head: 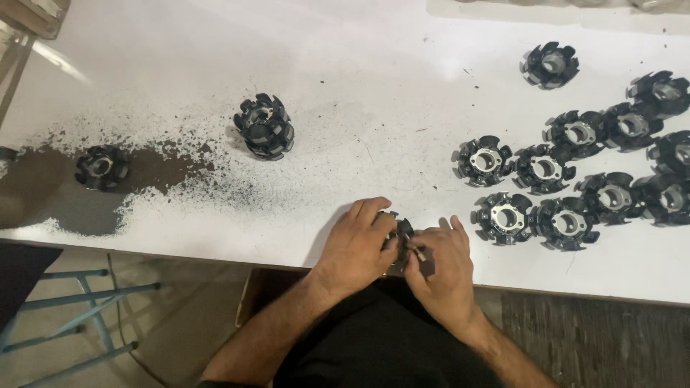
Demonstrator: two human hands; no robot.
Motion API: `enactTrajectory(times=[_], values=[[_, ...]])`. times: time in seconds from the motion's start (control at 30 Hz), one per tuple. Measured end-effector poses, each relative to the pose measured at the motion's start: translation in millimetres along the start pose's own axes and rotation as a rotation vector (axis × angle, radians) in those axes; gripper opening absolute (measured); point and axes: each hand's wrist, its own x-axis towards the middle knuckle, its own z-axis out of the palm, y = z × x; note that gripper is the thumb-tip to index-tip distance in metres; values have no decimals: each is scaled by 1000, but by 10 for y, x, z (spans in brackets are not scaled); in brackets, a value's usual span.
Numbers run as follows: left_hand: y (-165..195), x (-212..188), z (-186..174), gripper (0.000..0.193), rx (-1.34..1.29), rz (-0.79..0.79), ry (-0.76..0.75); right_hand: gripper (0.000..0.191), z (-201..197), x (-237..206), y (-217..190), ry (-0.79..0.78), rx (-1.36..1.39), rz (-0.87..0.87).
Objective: The person picks up a black plastic wheel hub component from the table, works on its center with a small handheld tool, and places the finished part onto a growing pile on the right side of the table. The person repeats this cycle for one part at a time throughout the episode.
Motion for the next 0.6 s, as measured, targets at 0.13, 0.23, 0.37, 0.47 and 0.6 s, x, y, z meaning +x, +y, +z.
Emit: enactTrajectory(times=[0.13,0.23,0.37,0.47,0.6], values=[[-104,-72,133,16,3,-31,78,30,10,-14,-9,-9,-33,5],[-143,-117,155,14,-22,9,164,32,7,0,-26,-5,-70,-21],[-143,-121,156,12,-55,27,175,28,-1,36,-38,-27,-62,-3],[-129,-114,186,11,-85,27,152,24,-15,60,-22,-48,-33,31],[-133,-102,266,11,-106,19,178,23,-26,58,6,-59,-14,43]])
